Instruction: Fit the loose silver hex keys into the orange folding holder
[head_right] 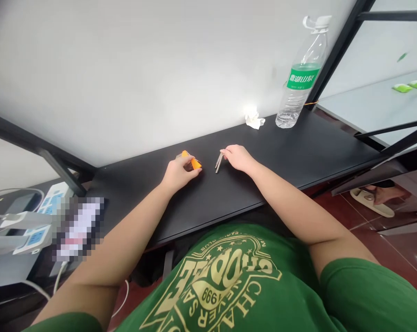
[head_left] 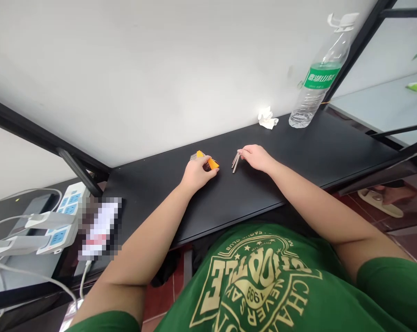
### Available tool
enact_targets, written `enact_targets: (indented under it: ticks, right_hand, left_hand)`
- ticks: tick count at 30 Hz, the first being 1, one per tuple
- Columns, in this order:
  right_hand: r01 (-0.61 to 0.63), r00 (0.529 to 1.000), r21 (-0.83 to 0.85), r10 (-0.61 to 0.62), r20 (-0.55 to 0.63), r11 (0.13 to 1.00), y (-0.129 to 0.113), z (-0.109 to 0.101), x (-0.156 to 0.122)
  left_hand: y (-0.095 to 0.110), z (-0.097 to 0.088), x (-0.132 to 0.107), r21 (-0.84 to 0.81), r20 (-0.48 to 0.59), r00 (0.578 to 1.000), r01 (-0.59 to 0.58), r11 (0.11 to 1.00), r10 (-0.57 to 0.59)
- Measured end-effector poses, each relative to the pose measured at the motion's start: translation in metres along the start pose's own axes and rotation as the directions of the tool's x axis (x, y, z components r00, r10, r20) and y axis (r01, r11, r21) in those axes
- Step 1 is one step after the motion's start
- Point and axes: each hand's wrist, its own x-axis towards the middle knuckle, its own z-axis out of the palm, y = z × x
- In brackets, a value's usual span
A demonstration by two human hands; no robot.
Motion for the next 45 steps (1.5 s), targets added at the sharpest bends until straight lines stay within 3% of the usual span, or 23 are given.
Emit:
enact_targets:
  ticks: [2, 5, 9, 15, 18, 23, 25, 29, 32, 34, 37, 39, 42, 45]
  right_hand:
    - [0.041, 0.998, -0.270, -0.051, -0.030, 0.962, 0.000, -0.001, 0.000]
    - [0.087, 0.995, -0.509, -0.102, -0.002, 0.857, 0.001, 0.001, 0.000]
    - [0.136, 0.989, -0.610, -0.140, 0.042, 0.780, 0.007, 0.003, 0.000]
    - [0.104, 0.993, -0.645, -0.112, 0.029, 0.757, 0.008, -0.005, -0.003]
    - [0.067, 0.996, -0.583, -0.085, -0.004, 0.810, 0.008, -0.012, -0.005]
    - [0.272, 0.962, -0.443, -0.227, 0.152, 0.855, 0.013, -0.015, -0.005]
    - [0.283, 0.958, -0.434, -0.232, 0.167, 0.855, 0.013, -0.012, -0.006]
    - [0.269, 0.962, -0.460, -0.216, 0.164, 0.846, 0.007, -0.004, -0.011]
    - [0.308, 0.951, -0.451, -0.283, 0.124, 0.838, -0.002, -0.001, -0.018]
    - [0.366, 0.930, -0.333, -0.355, 0.095, 0.869, -0.010, 0.001, -0.022]
    - [0.432, 0.893, -0.014, -0.425, 0.145, 0.902, -0.021, 0.006, -0.026]
    - [0.383, 0.890, 0.130, -0.403, 0.213, 0.914, -0.028, 0.009, -0.028]
    - [0.213, 0.908, 0.256, -0.288, 0.303, 0.943, -0.032, 0.010, -0.028]
    - [0.108, 0.883, 0.330, -0.243, 0.402, 0.938, -0.029, 0.007, -0.026]
  left_hand:
    - [0.002, 0.001, -0.001, -0.008, 0.024, 1.000, -0.008, 1.000, 0.008]
    - [0.003, 0.001, -0.002, -0.022, 0.033, 0.999, -0.020, 1.000, 0.021]
    - [0.002, 0.001, -0.002, -0.028, 0.030, 0.999, -0.020, 0.999, 0.021]
    - [0.005, 0.000, -0.004, -0.020, 0.044, 0.998, -0.033, 0.999, 0.033]
    - [0.007, -0.001, -0.004, -0.013, 0.045, 0.998, -0.032, 0.999, 0.032]
    - [0.009, -0.002, -0.004, 0.007, 0.064, 0.998, -0.020, 1.000, 0.019]
    - [0.009, -0.002, -0.005, 0.002, 0.074, 0.997, -0.024, 1.000, 0.024]
    - [0.010, -0.001, -0.006, -0.039, 0.093, 0.992, -0.087, 0.995, 0.090]
    - [0.011, 0.002, -0.007, -0.053, 0.095, 0.979, -0.173, 0.983, 0.178]
    - [0.012, 0.003, -0.009, -0.065, 0.075, 0.964, -0.251, 0.966, 0.256]
    - [0.014, 0.005, -0.011, -0.089, 0.048, 0.927, -0.366, 0.926, 0.371]
    - [0.016, 0.006, -0.011, -0.097, 0.035, 0.906, -0.418, 0.903, 0.423]
    - [0.020, 0.005, -0.012, -0.131, 0.021, 0.888, -0.453, 0.882, 0.459]
    - [0.025, 0.003, -0.013, -0.169, 0.045, 0.876, -0.467, 0.868, 0.480]
